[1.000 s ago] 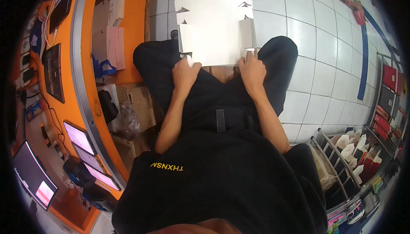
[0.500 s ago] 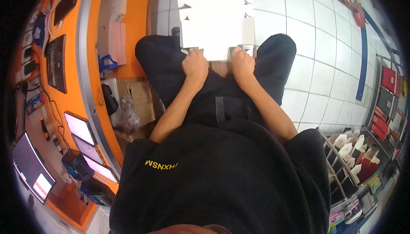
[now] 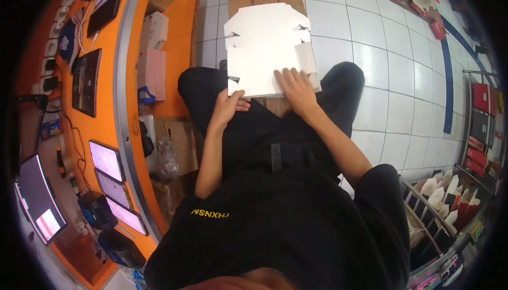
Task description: The person assembles a white cardboard food box by folding the side flaps and tucking them into place by hand while seated at a desk.
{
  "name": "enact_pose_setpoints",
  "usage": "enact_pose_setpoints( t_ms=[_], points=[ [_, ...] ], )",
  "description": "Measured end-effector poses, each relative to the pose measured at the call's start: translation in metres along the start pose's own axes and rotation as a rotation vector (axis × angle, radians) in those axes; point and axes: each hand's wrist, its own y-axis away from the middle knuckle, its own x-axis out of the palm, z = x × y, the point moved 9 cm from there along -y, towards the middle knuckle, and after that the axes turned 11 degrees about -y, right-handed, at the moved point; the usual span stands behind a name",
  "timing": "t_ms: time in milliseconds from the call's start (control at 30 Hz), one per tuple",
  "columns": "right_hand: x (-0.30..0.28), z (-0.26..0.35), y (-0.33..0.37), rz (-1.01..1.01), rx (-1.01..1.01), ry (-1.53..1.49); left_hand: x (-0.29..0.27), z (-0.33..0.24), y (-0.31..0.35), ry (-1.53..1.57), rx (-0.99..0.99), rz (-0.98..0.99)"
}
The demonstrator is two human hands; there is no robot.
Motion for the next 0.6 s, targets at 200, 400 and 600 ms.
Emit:
enact_pose_setpoints(
  t_ms=[200, 400, 600],
  points=[
    [-0.020, 0.018, 0.021, -0.119, -0.118, -0.083, 0.004, -0.108, 0.079, -1.203, 0.544, -0.807],
    [-0.013, 0.020, 0.024, 0.013, -0.060, -0.183, 0.065, -0.066, 0.030, -1.312, 0.575, 0.016],
    [0.023, -0.016, 0.010, 0.150, 0.009, -0.475, 0.067, -0.047, -0.010, -1.212, 0.683, 0.145]
  ],
)
